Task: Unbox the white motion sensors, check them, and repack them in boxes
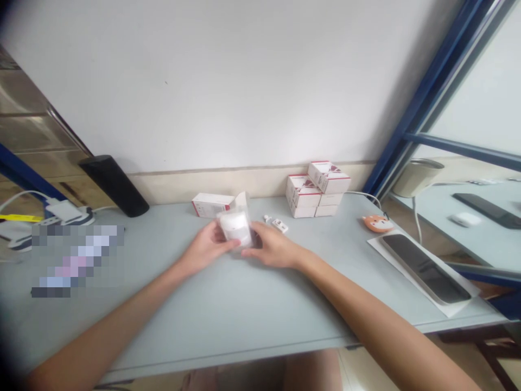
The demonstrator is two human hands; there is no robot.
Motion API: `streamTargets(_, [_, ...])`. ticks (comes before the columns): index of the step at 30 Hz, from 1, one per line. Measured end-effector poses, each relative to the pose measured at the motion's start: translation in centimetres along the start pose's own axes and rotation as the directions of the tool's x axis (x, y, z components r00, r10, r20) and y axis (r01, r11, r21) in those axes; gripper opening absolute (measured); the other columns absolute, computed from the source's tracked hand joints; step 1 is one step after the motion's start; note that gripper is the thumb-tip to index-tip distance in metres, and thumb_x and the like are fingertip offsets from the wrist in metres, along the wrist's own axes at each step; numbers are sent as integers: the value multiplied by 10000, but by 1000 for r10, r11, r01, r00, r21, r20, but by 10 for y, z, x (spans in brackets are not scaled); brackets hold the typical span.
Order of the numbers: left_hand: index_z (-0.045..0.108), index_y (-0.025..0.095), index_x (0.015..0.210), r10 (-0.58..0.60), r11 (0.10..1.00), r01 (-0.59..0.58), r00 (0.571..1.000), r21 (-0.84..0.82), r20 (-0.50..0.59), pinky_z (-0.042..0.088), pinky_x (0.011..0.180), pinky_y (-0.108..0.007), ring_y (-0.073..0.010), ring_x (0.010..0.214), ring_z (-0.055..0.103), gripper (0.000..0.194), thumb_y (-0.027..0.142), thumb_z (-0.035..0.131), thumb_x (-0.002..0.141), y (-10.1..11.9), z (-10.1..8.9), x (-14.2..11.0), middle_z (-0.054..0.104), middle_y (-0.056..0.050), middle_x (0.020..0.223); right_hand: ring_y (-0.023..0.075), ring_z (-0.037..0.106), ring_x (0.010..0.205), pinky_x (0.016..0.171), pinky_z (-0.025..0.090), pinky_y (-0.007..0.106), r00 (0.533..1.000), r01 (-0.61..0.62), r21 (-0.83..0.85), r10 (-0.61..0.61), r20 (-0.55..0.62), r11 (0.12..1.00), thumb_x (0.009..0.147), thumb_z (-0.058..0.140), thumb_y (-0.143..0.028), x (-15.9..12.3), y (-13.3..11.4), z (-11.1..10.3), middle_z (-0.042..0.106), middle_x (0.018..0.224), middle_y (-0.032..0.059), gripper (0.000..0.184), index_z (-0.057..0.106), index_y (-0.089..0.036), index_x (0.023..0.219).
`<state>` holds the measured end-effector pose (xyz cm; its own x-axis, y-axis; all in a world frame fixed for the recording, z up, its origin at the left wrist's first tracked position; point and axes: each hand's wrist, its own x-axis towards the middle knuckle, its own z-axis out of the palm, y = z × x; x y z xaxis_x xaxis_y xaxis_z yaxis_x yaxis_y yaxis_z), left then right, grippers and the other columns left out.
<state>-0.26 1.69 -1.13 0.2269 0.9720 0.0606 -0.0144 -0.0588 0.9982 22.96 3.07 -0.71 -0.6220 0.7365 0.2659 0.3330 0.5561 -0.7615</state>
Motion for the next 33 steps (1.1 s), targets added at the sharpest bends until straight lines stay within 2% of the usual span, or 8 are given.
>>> streamTargets(3, [636,179,1293,-76,975,67,996,-212,-35,580,962,-429,-313,1155,719,577,367,886,807,9,-1,0,738,-149,1305,254,665,1041,937,540,413,998,-39,111,44,-38,993,889,787,-468,1,0,2,704,1278,106,638,556,-224,1431])
streamTargets(8, [678,202,1220,-115,859,103,993,-502,7,564,980,-381,-243,1152,702,362,283,787,885,19,-5,1,729,-101,1321,191,670,829,836,551,365,975,-120,366,179,-133,923,972,650,-512,7,-4,1,732,935,47,351,668,-197,1126])
streamTargets(12, [699,211,1211,-172,820,146,985,-553,6,563,926,-337,-223,1134,683,315,288,743,909,21,-7,3,736,-86,1282,176,669,800,800,558,351,931,-125,428,255,-261,895,953,674,-531,9,-6,-2,706,916,34,341,643,-215,1077])
streamTargets(15, [715,209,1190,-178,814,157,984,-559,18,556,960,-353,-237,1167,671,295,300,746,911,19,-7,3,735,-86,1286,177,696,821,784,572,347,948,-134,427,242,-208,894,945,690,-519,8,-5,4,714,1017,51,351,620,-225,1125])
streamTargets(19, [729,209,1140,-190,801,157,982,-578,4,561,959,-355,-235,1145,679,270,273,776,882,20,-5,1,754,-75,1228,174,673,754,758,557,340,956,-170,405,250,-153,898,959,660,-501,8,-5,9,725,831,34,294,624,-209,950])
streamTargets(25, [739,193,1164,-196,784,118,979,-610,-61,590,982,-367,-228,1169,679,275,219,769,891,27,-2,0,732,-77,1321,173,683,727,779,587,371,879,-166,522,365,-306,837,909,704,-550,10,-14,4,722,854,22,357,621,-223,1026])
streamTargets(29, [749,177,1111,-136,818,91,990,-568,-37,579,1032,-406,-252,1211,676,250,219,796,869,21,-1,0,741,-82,1316,193,739,784,749,622,366,912,-251,718,407,-48,649,880,766,-481,7,-16,8,724,1012,56,411,595,-236,1163])
streamTargets(33, [754,161,1043,-98,842,52,993,-537,-59,578,1031,-415,-257,1163,705,227,197,825,831,17,-2,1,779,-81,1209,163,717,778,793,612,332,924,-307,794,363,118,525,806,841,-290,3,-15,7,711,922,33,386,642,-205,1125])
